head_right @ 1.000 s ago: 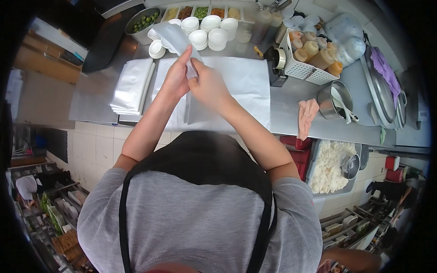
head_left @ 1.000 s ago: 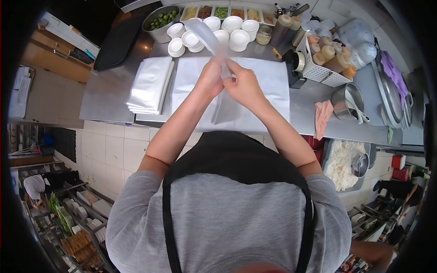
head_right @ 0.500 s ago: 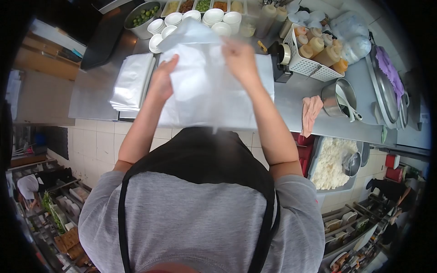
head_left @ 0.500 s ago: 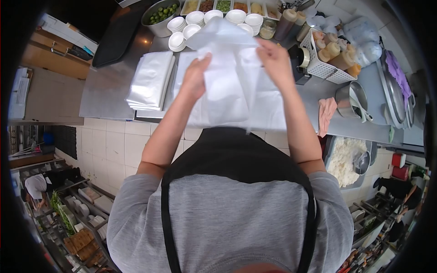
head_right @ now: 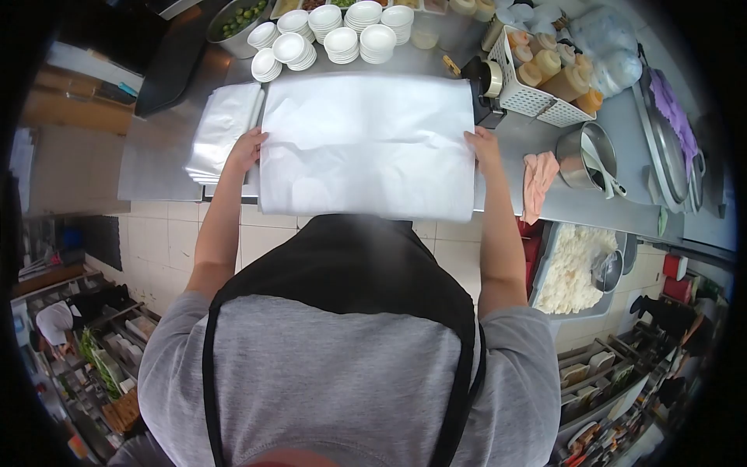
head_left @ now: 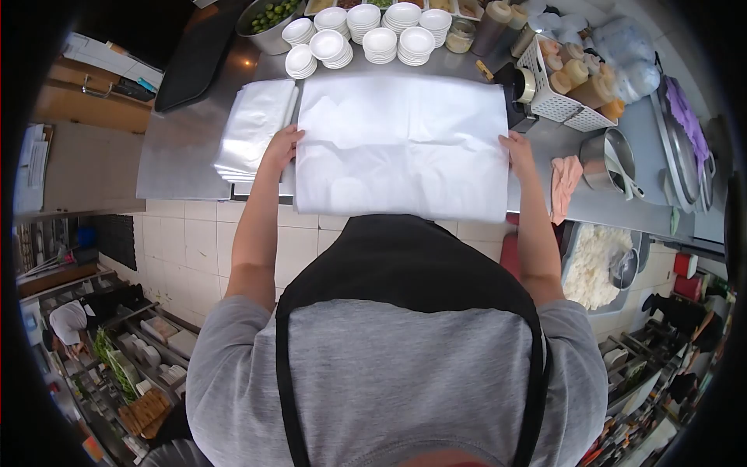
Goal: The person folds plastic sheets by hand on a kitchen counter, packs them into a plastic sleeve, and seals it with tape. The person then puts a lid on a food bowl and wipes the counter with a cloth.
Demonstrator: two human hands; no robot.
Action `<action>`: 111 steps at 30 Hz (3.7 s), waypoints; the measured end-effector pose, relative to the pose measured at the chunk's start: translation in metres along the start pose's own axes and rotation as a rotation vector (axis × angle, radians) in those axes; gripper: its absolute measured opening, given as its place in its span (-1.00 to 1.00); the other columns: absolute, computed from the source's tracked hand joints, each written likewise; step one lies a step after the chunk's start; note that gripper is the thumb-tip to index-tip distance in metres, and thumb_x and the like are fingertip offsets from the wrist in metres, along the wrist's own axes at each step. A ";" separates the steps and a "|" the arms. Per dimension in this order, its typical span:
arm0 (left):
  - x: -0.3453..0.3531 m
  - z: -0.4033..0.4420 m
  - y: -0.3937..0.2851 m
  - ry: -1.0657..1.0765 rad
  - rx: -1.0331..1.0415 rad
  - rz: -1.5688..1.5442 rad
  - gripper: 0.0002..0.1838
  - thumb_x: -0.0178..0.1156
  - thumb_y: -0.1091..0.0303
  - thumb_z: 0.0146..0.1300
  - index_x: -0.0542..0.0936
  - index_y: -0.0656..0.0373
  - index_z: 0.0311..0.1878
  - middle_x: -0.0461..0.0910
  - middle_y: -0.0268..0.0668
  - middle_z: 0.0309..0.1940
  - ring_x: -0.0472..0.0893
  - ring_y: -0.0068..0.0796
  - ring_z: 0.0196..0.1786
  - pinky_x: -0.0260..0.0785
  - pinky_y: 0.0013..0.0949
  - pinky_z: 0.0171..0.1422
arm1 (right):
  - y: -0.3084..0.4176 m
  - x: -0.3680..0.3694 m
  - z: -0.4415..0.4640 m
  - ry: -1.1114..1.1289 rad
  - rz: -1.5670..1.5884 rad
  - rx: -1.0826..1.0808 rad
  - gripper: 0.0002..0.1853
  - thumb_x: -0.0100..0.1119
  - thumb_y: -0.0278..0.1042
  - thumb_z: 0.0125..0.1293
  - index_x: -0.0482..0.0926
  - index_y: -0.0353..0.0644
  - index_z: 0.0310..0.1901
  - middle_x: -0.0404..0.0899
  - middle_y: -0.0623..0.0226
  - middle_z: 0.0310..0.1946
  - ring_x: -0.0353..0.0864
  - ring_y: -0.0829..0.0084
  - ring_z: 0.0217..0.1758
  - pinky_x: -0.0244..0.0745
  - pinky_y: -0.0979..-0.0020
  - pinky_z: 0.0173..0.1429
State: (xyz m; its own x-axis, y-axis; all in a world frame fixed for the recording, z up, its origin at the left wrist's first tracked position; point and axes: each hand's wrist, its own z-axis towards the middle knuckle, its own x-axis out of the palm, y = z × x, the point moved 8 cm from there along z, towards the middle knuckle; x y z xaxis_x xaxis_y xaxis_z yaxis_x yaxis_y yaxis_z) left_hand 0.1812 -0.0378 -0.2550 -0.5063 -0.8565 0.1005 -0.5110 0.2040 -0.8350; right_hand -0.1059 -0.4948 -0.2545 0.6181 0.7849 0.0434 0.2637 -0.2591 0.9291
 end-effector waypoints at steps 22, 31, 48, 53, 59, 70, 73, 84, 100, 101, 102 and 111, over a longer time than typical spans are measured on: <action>0.024 -0.054 -0.052 -0.763 0.753 0.798 -0.55 0.11 0.41 0.09 0.37 0.28 0.09 0.43 -0.05 0.00 0.44 -0.21 0.02 0.25 -0.29 0.11 | 0.070 0.035 -0.056 -0.652 -0.825 -0.598 -0.59 0.17 -0.43 0.01 0.43 -0.23 -0.03 0.51 0.22 -0.22 0.47 0.26 -0.18 0.35 0.35 -0.10; 0.173 -0.060 0.006 -0.260 0.845 1.397 -0.44 -0.18 0.13 0.28 0.11 0.21 0.28 -0.04 -0.16 0.33 -0.10 -0.08 0.38 -0.26 0.05 0.36 | 0.041 0.226 -0.101 -0.050 -1.076 -0.782 -0.71 0.12 -0.25 0.02 0.43 -0.20 -0.23 0.38 0.23 -0.23 0.33 0.19 -0.12 0.24 0.21 -0.08; 0.176 -0.056 0.012 -0.296 0.786 1.542 -0.40 -0.20 0.04 0.27 0.09 0.16 0.29 -0.06 -0.22 0.34 -0.13 -0.16 0.39 -0.33 -0.03 0.39 | 0.075 -0.152 -0.094 -0.760 -0.618 -0.727 -0.84 0.14 -0.30 0.13 0.48 -0.21 -0.37 0.49 0.29 -0.48 0.51 0.45 -0.41 0.40 0.43 -0.39; 0.177 -0.056 0.014 -0.278 0.814 1.539 -0.40 -0.19 0.03 0.26 0.09 0.17 0.29 -0.07 -0.21 0.35 -0.16 -0.14 0.39 -0.34 -0.02 0.39 | 0.087 -0.273 -0.163 -0.752 0.250 -0.754 -0.91 0.04 -0.38 0.22 0.39 -0.17 -0.29 0.45 0.37 -0.40 0.49 0.51 -0.36 0.42 0.51 -0.40; 0.249 -0.095 -0.029 0.055 0.869 0.948 -0.27 -0.05 -0.09 0.18 0.08 0.21 0.29 -0.10 -0.10 0.34 -0.13 -0.03 0.38 -0.27 0.05 0.36 | 0.173 -0.131 -0.191 -0.920 -0.309 -0.828 -0.78 -0.13 -0.20 0.31 0.38 -0.16 -0.34 0.44 0.39 -0.42 0.40 0.56 -0.39 0.32 0.55 -0.32; 0.352 -0.095 -0.020 0.586 -0.095 -0.420 -0.68 -0.03 0.18 0.25 0.41 0.15 -0.02 0.49 -0.24 -0.16 0.53 -0.38 -0.17 0.41 -0.30 -0.08 | 0.176 0.123 -0.183 -0.072 -0.209 -0.921 -0.84 -0.13 -0.54 0.18 0.44 -0.20 -0.24 0.43 0.18 -0.42 0.47 0.29 -0.40 0.35 0.42 -0.32; 0.338 -0.089 -0.034 0.440 0.016 -0.126 -0.78 -0.09 0.43 0.18 0.46 0.19 -0.12 0.51 -0.26 -0.25 0.52 -0.50 -0.26 0.40 -0.43 -0.24 | 0.170 0.085 -0.163 -0.152 -0.390 -0.846 -0.83 -0.13 -0.58 0.12 0.49 -0.20 -0.33 0.44 0.15 -0.45 0.49 0.27 -0.41 0.35 0.42 -0.31; 0.359 -0.108 -0.099 0.161 0.742 0.035 -0.69 -0.15 0.59 0.06 0.46 0.23 -0.12 0.40 -0.27 -0.10 0.38 -0.55 -0.07 0.26 -0.54 -0.08 | 0.145 0.086 -0.149 0.045 -0.165 -0.678 -0.82 0.05 -0.62 0.08 0.53 -0.32 -0.24 0.49 0.35 -0.31 0.46 0.57 -0.36 0.35 0.57 -0.29; 0.205 -0.115 -0.009 -0.287 0.316 0.286 -0.83 0.03 0.30 0.20 0.53 0.16 -0.28 0.35 -0.24 0.07 0.35 -0.40 0.11 0.20 -0.33 0.10 | 0.349 -0.201 0.207 -0.773 -1.776 -0.896 -0.83 0.05 -0.32 0.02 0.60 -0.14 -0.39 0.51 0.12 -0.35 0.51 0.17 -0.27 0.42 0.27 -0.13; 0.198 -0.124 -0.003 -0.329 0.302 0.268 -0.83 0.03 0.30 0.20 0.53 0.16 -0.28 0.35 -0.24 0.07 0.35 -0.40 0.11 0.20 -0.33 0.10 | 0.332 -0.211 0.252 -0.652 -1.978 -0.808 -0.76 0.04 -0.29 0.04 0.60 -0.13 -0.27 0.52 0.09 -0.25 0.52 0.14 -0.18 0.41 0.25 -0.08; 0.192 -0.134 -0.002 -0.401 0.313 0.327 -0.85 0.04 0.32 0.19 0.53 0.18 -0.29 0.37 -0.22 0.04 0.35 -0.40 0.10 0.19 -0.34 0.11 | 0.320 -0.219 0.280 -0.470 -1.681 -0.716 -0.70 0.03 -0.26 0.06 0.56 -0.17 -0.18 0.50 0.06 -0.17 0.49 0.12 -0.10 0.39 0.23 -0.03; 0.120 -0.178 0.070 -0.667 0.348 0.303 -0.87 0.12 0.35 0.13 0.55 0.17 -0.29 0.45 -0.23 -0.07 0.43 -0.40 0.02 0.31 -0.35 -0.05 | 0.300 -0.234 0.296 -0.017 -2.162 -0.553 -0.71 -0.10 -0.21 0.20 0.54 -0.21 -0.23 0.53 0.17 -0.24 0.49 0.22 -0.18 0.38 0.27 -0.13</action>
State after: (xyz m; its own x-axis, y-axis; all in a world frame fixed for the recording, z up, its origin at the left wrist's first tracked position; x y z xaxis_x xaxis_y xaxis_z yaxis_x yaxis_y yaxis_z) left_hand -0.0390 -0.0417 -0.2047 -0.0113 -0.9125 -0.4090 -0.1173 0.4074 -0.9057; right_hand 0.0473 -0.9228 -0.0944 -0.2273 -0.4279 -0.8748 0.1767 0.8653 -0.4692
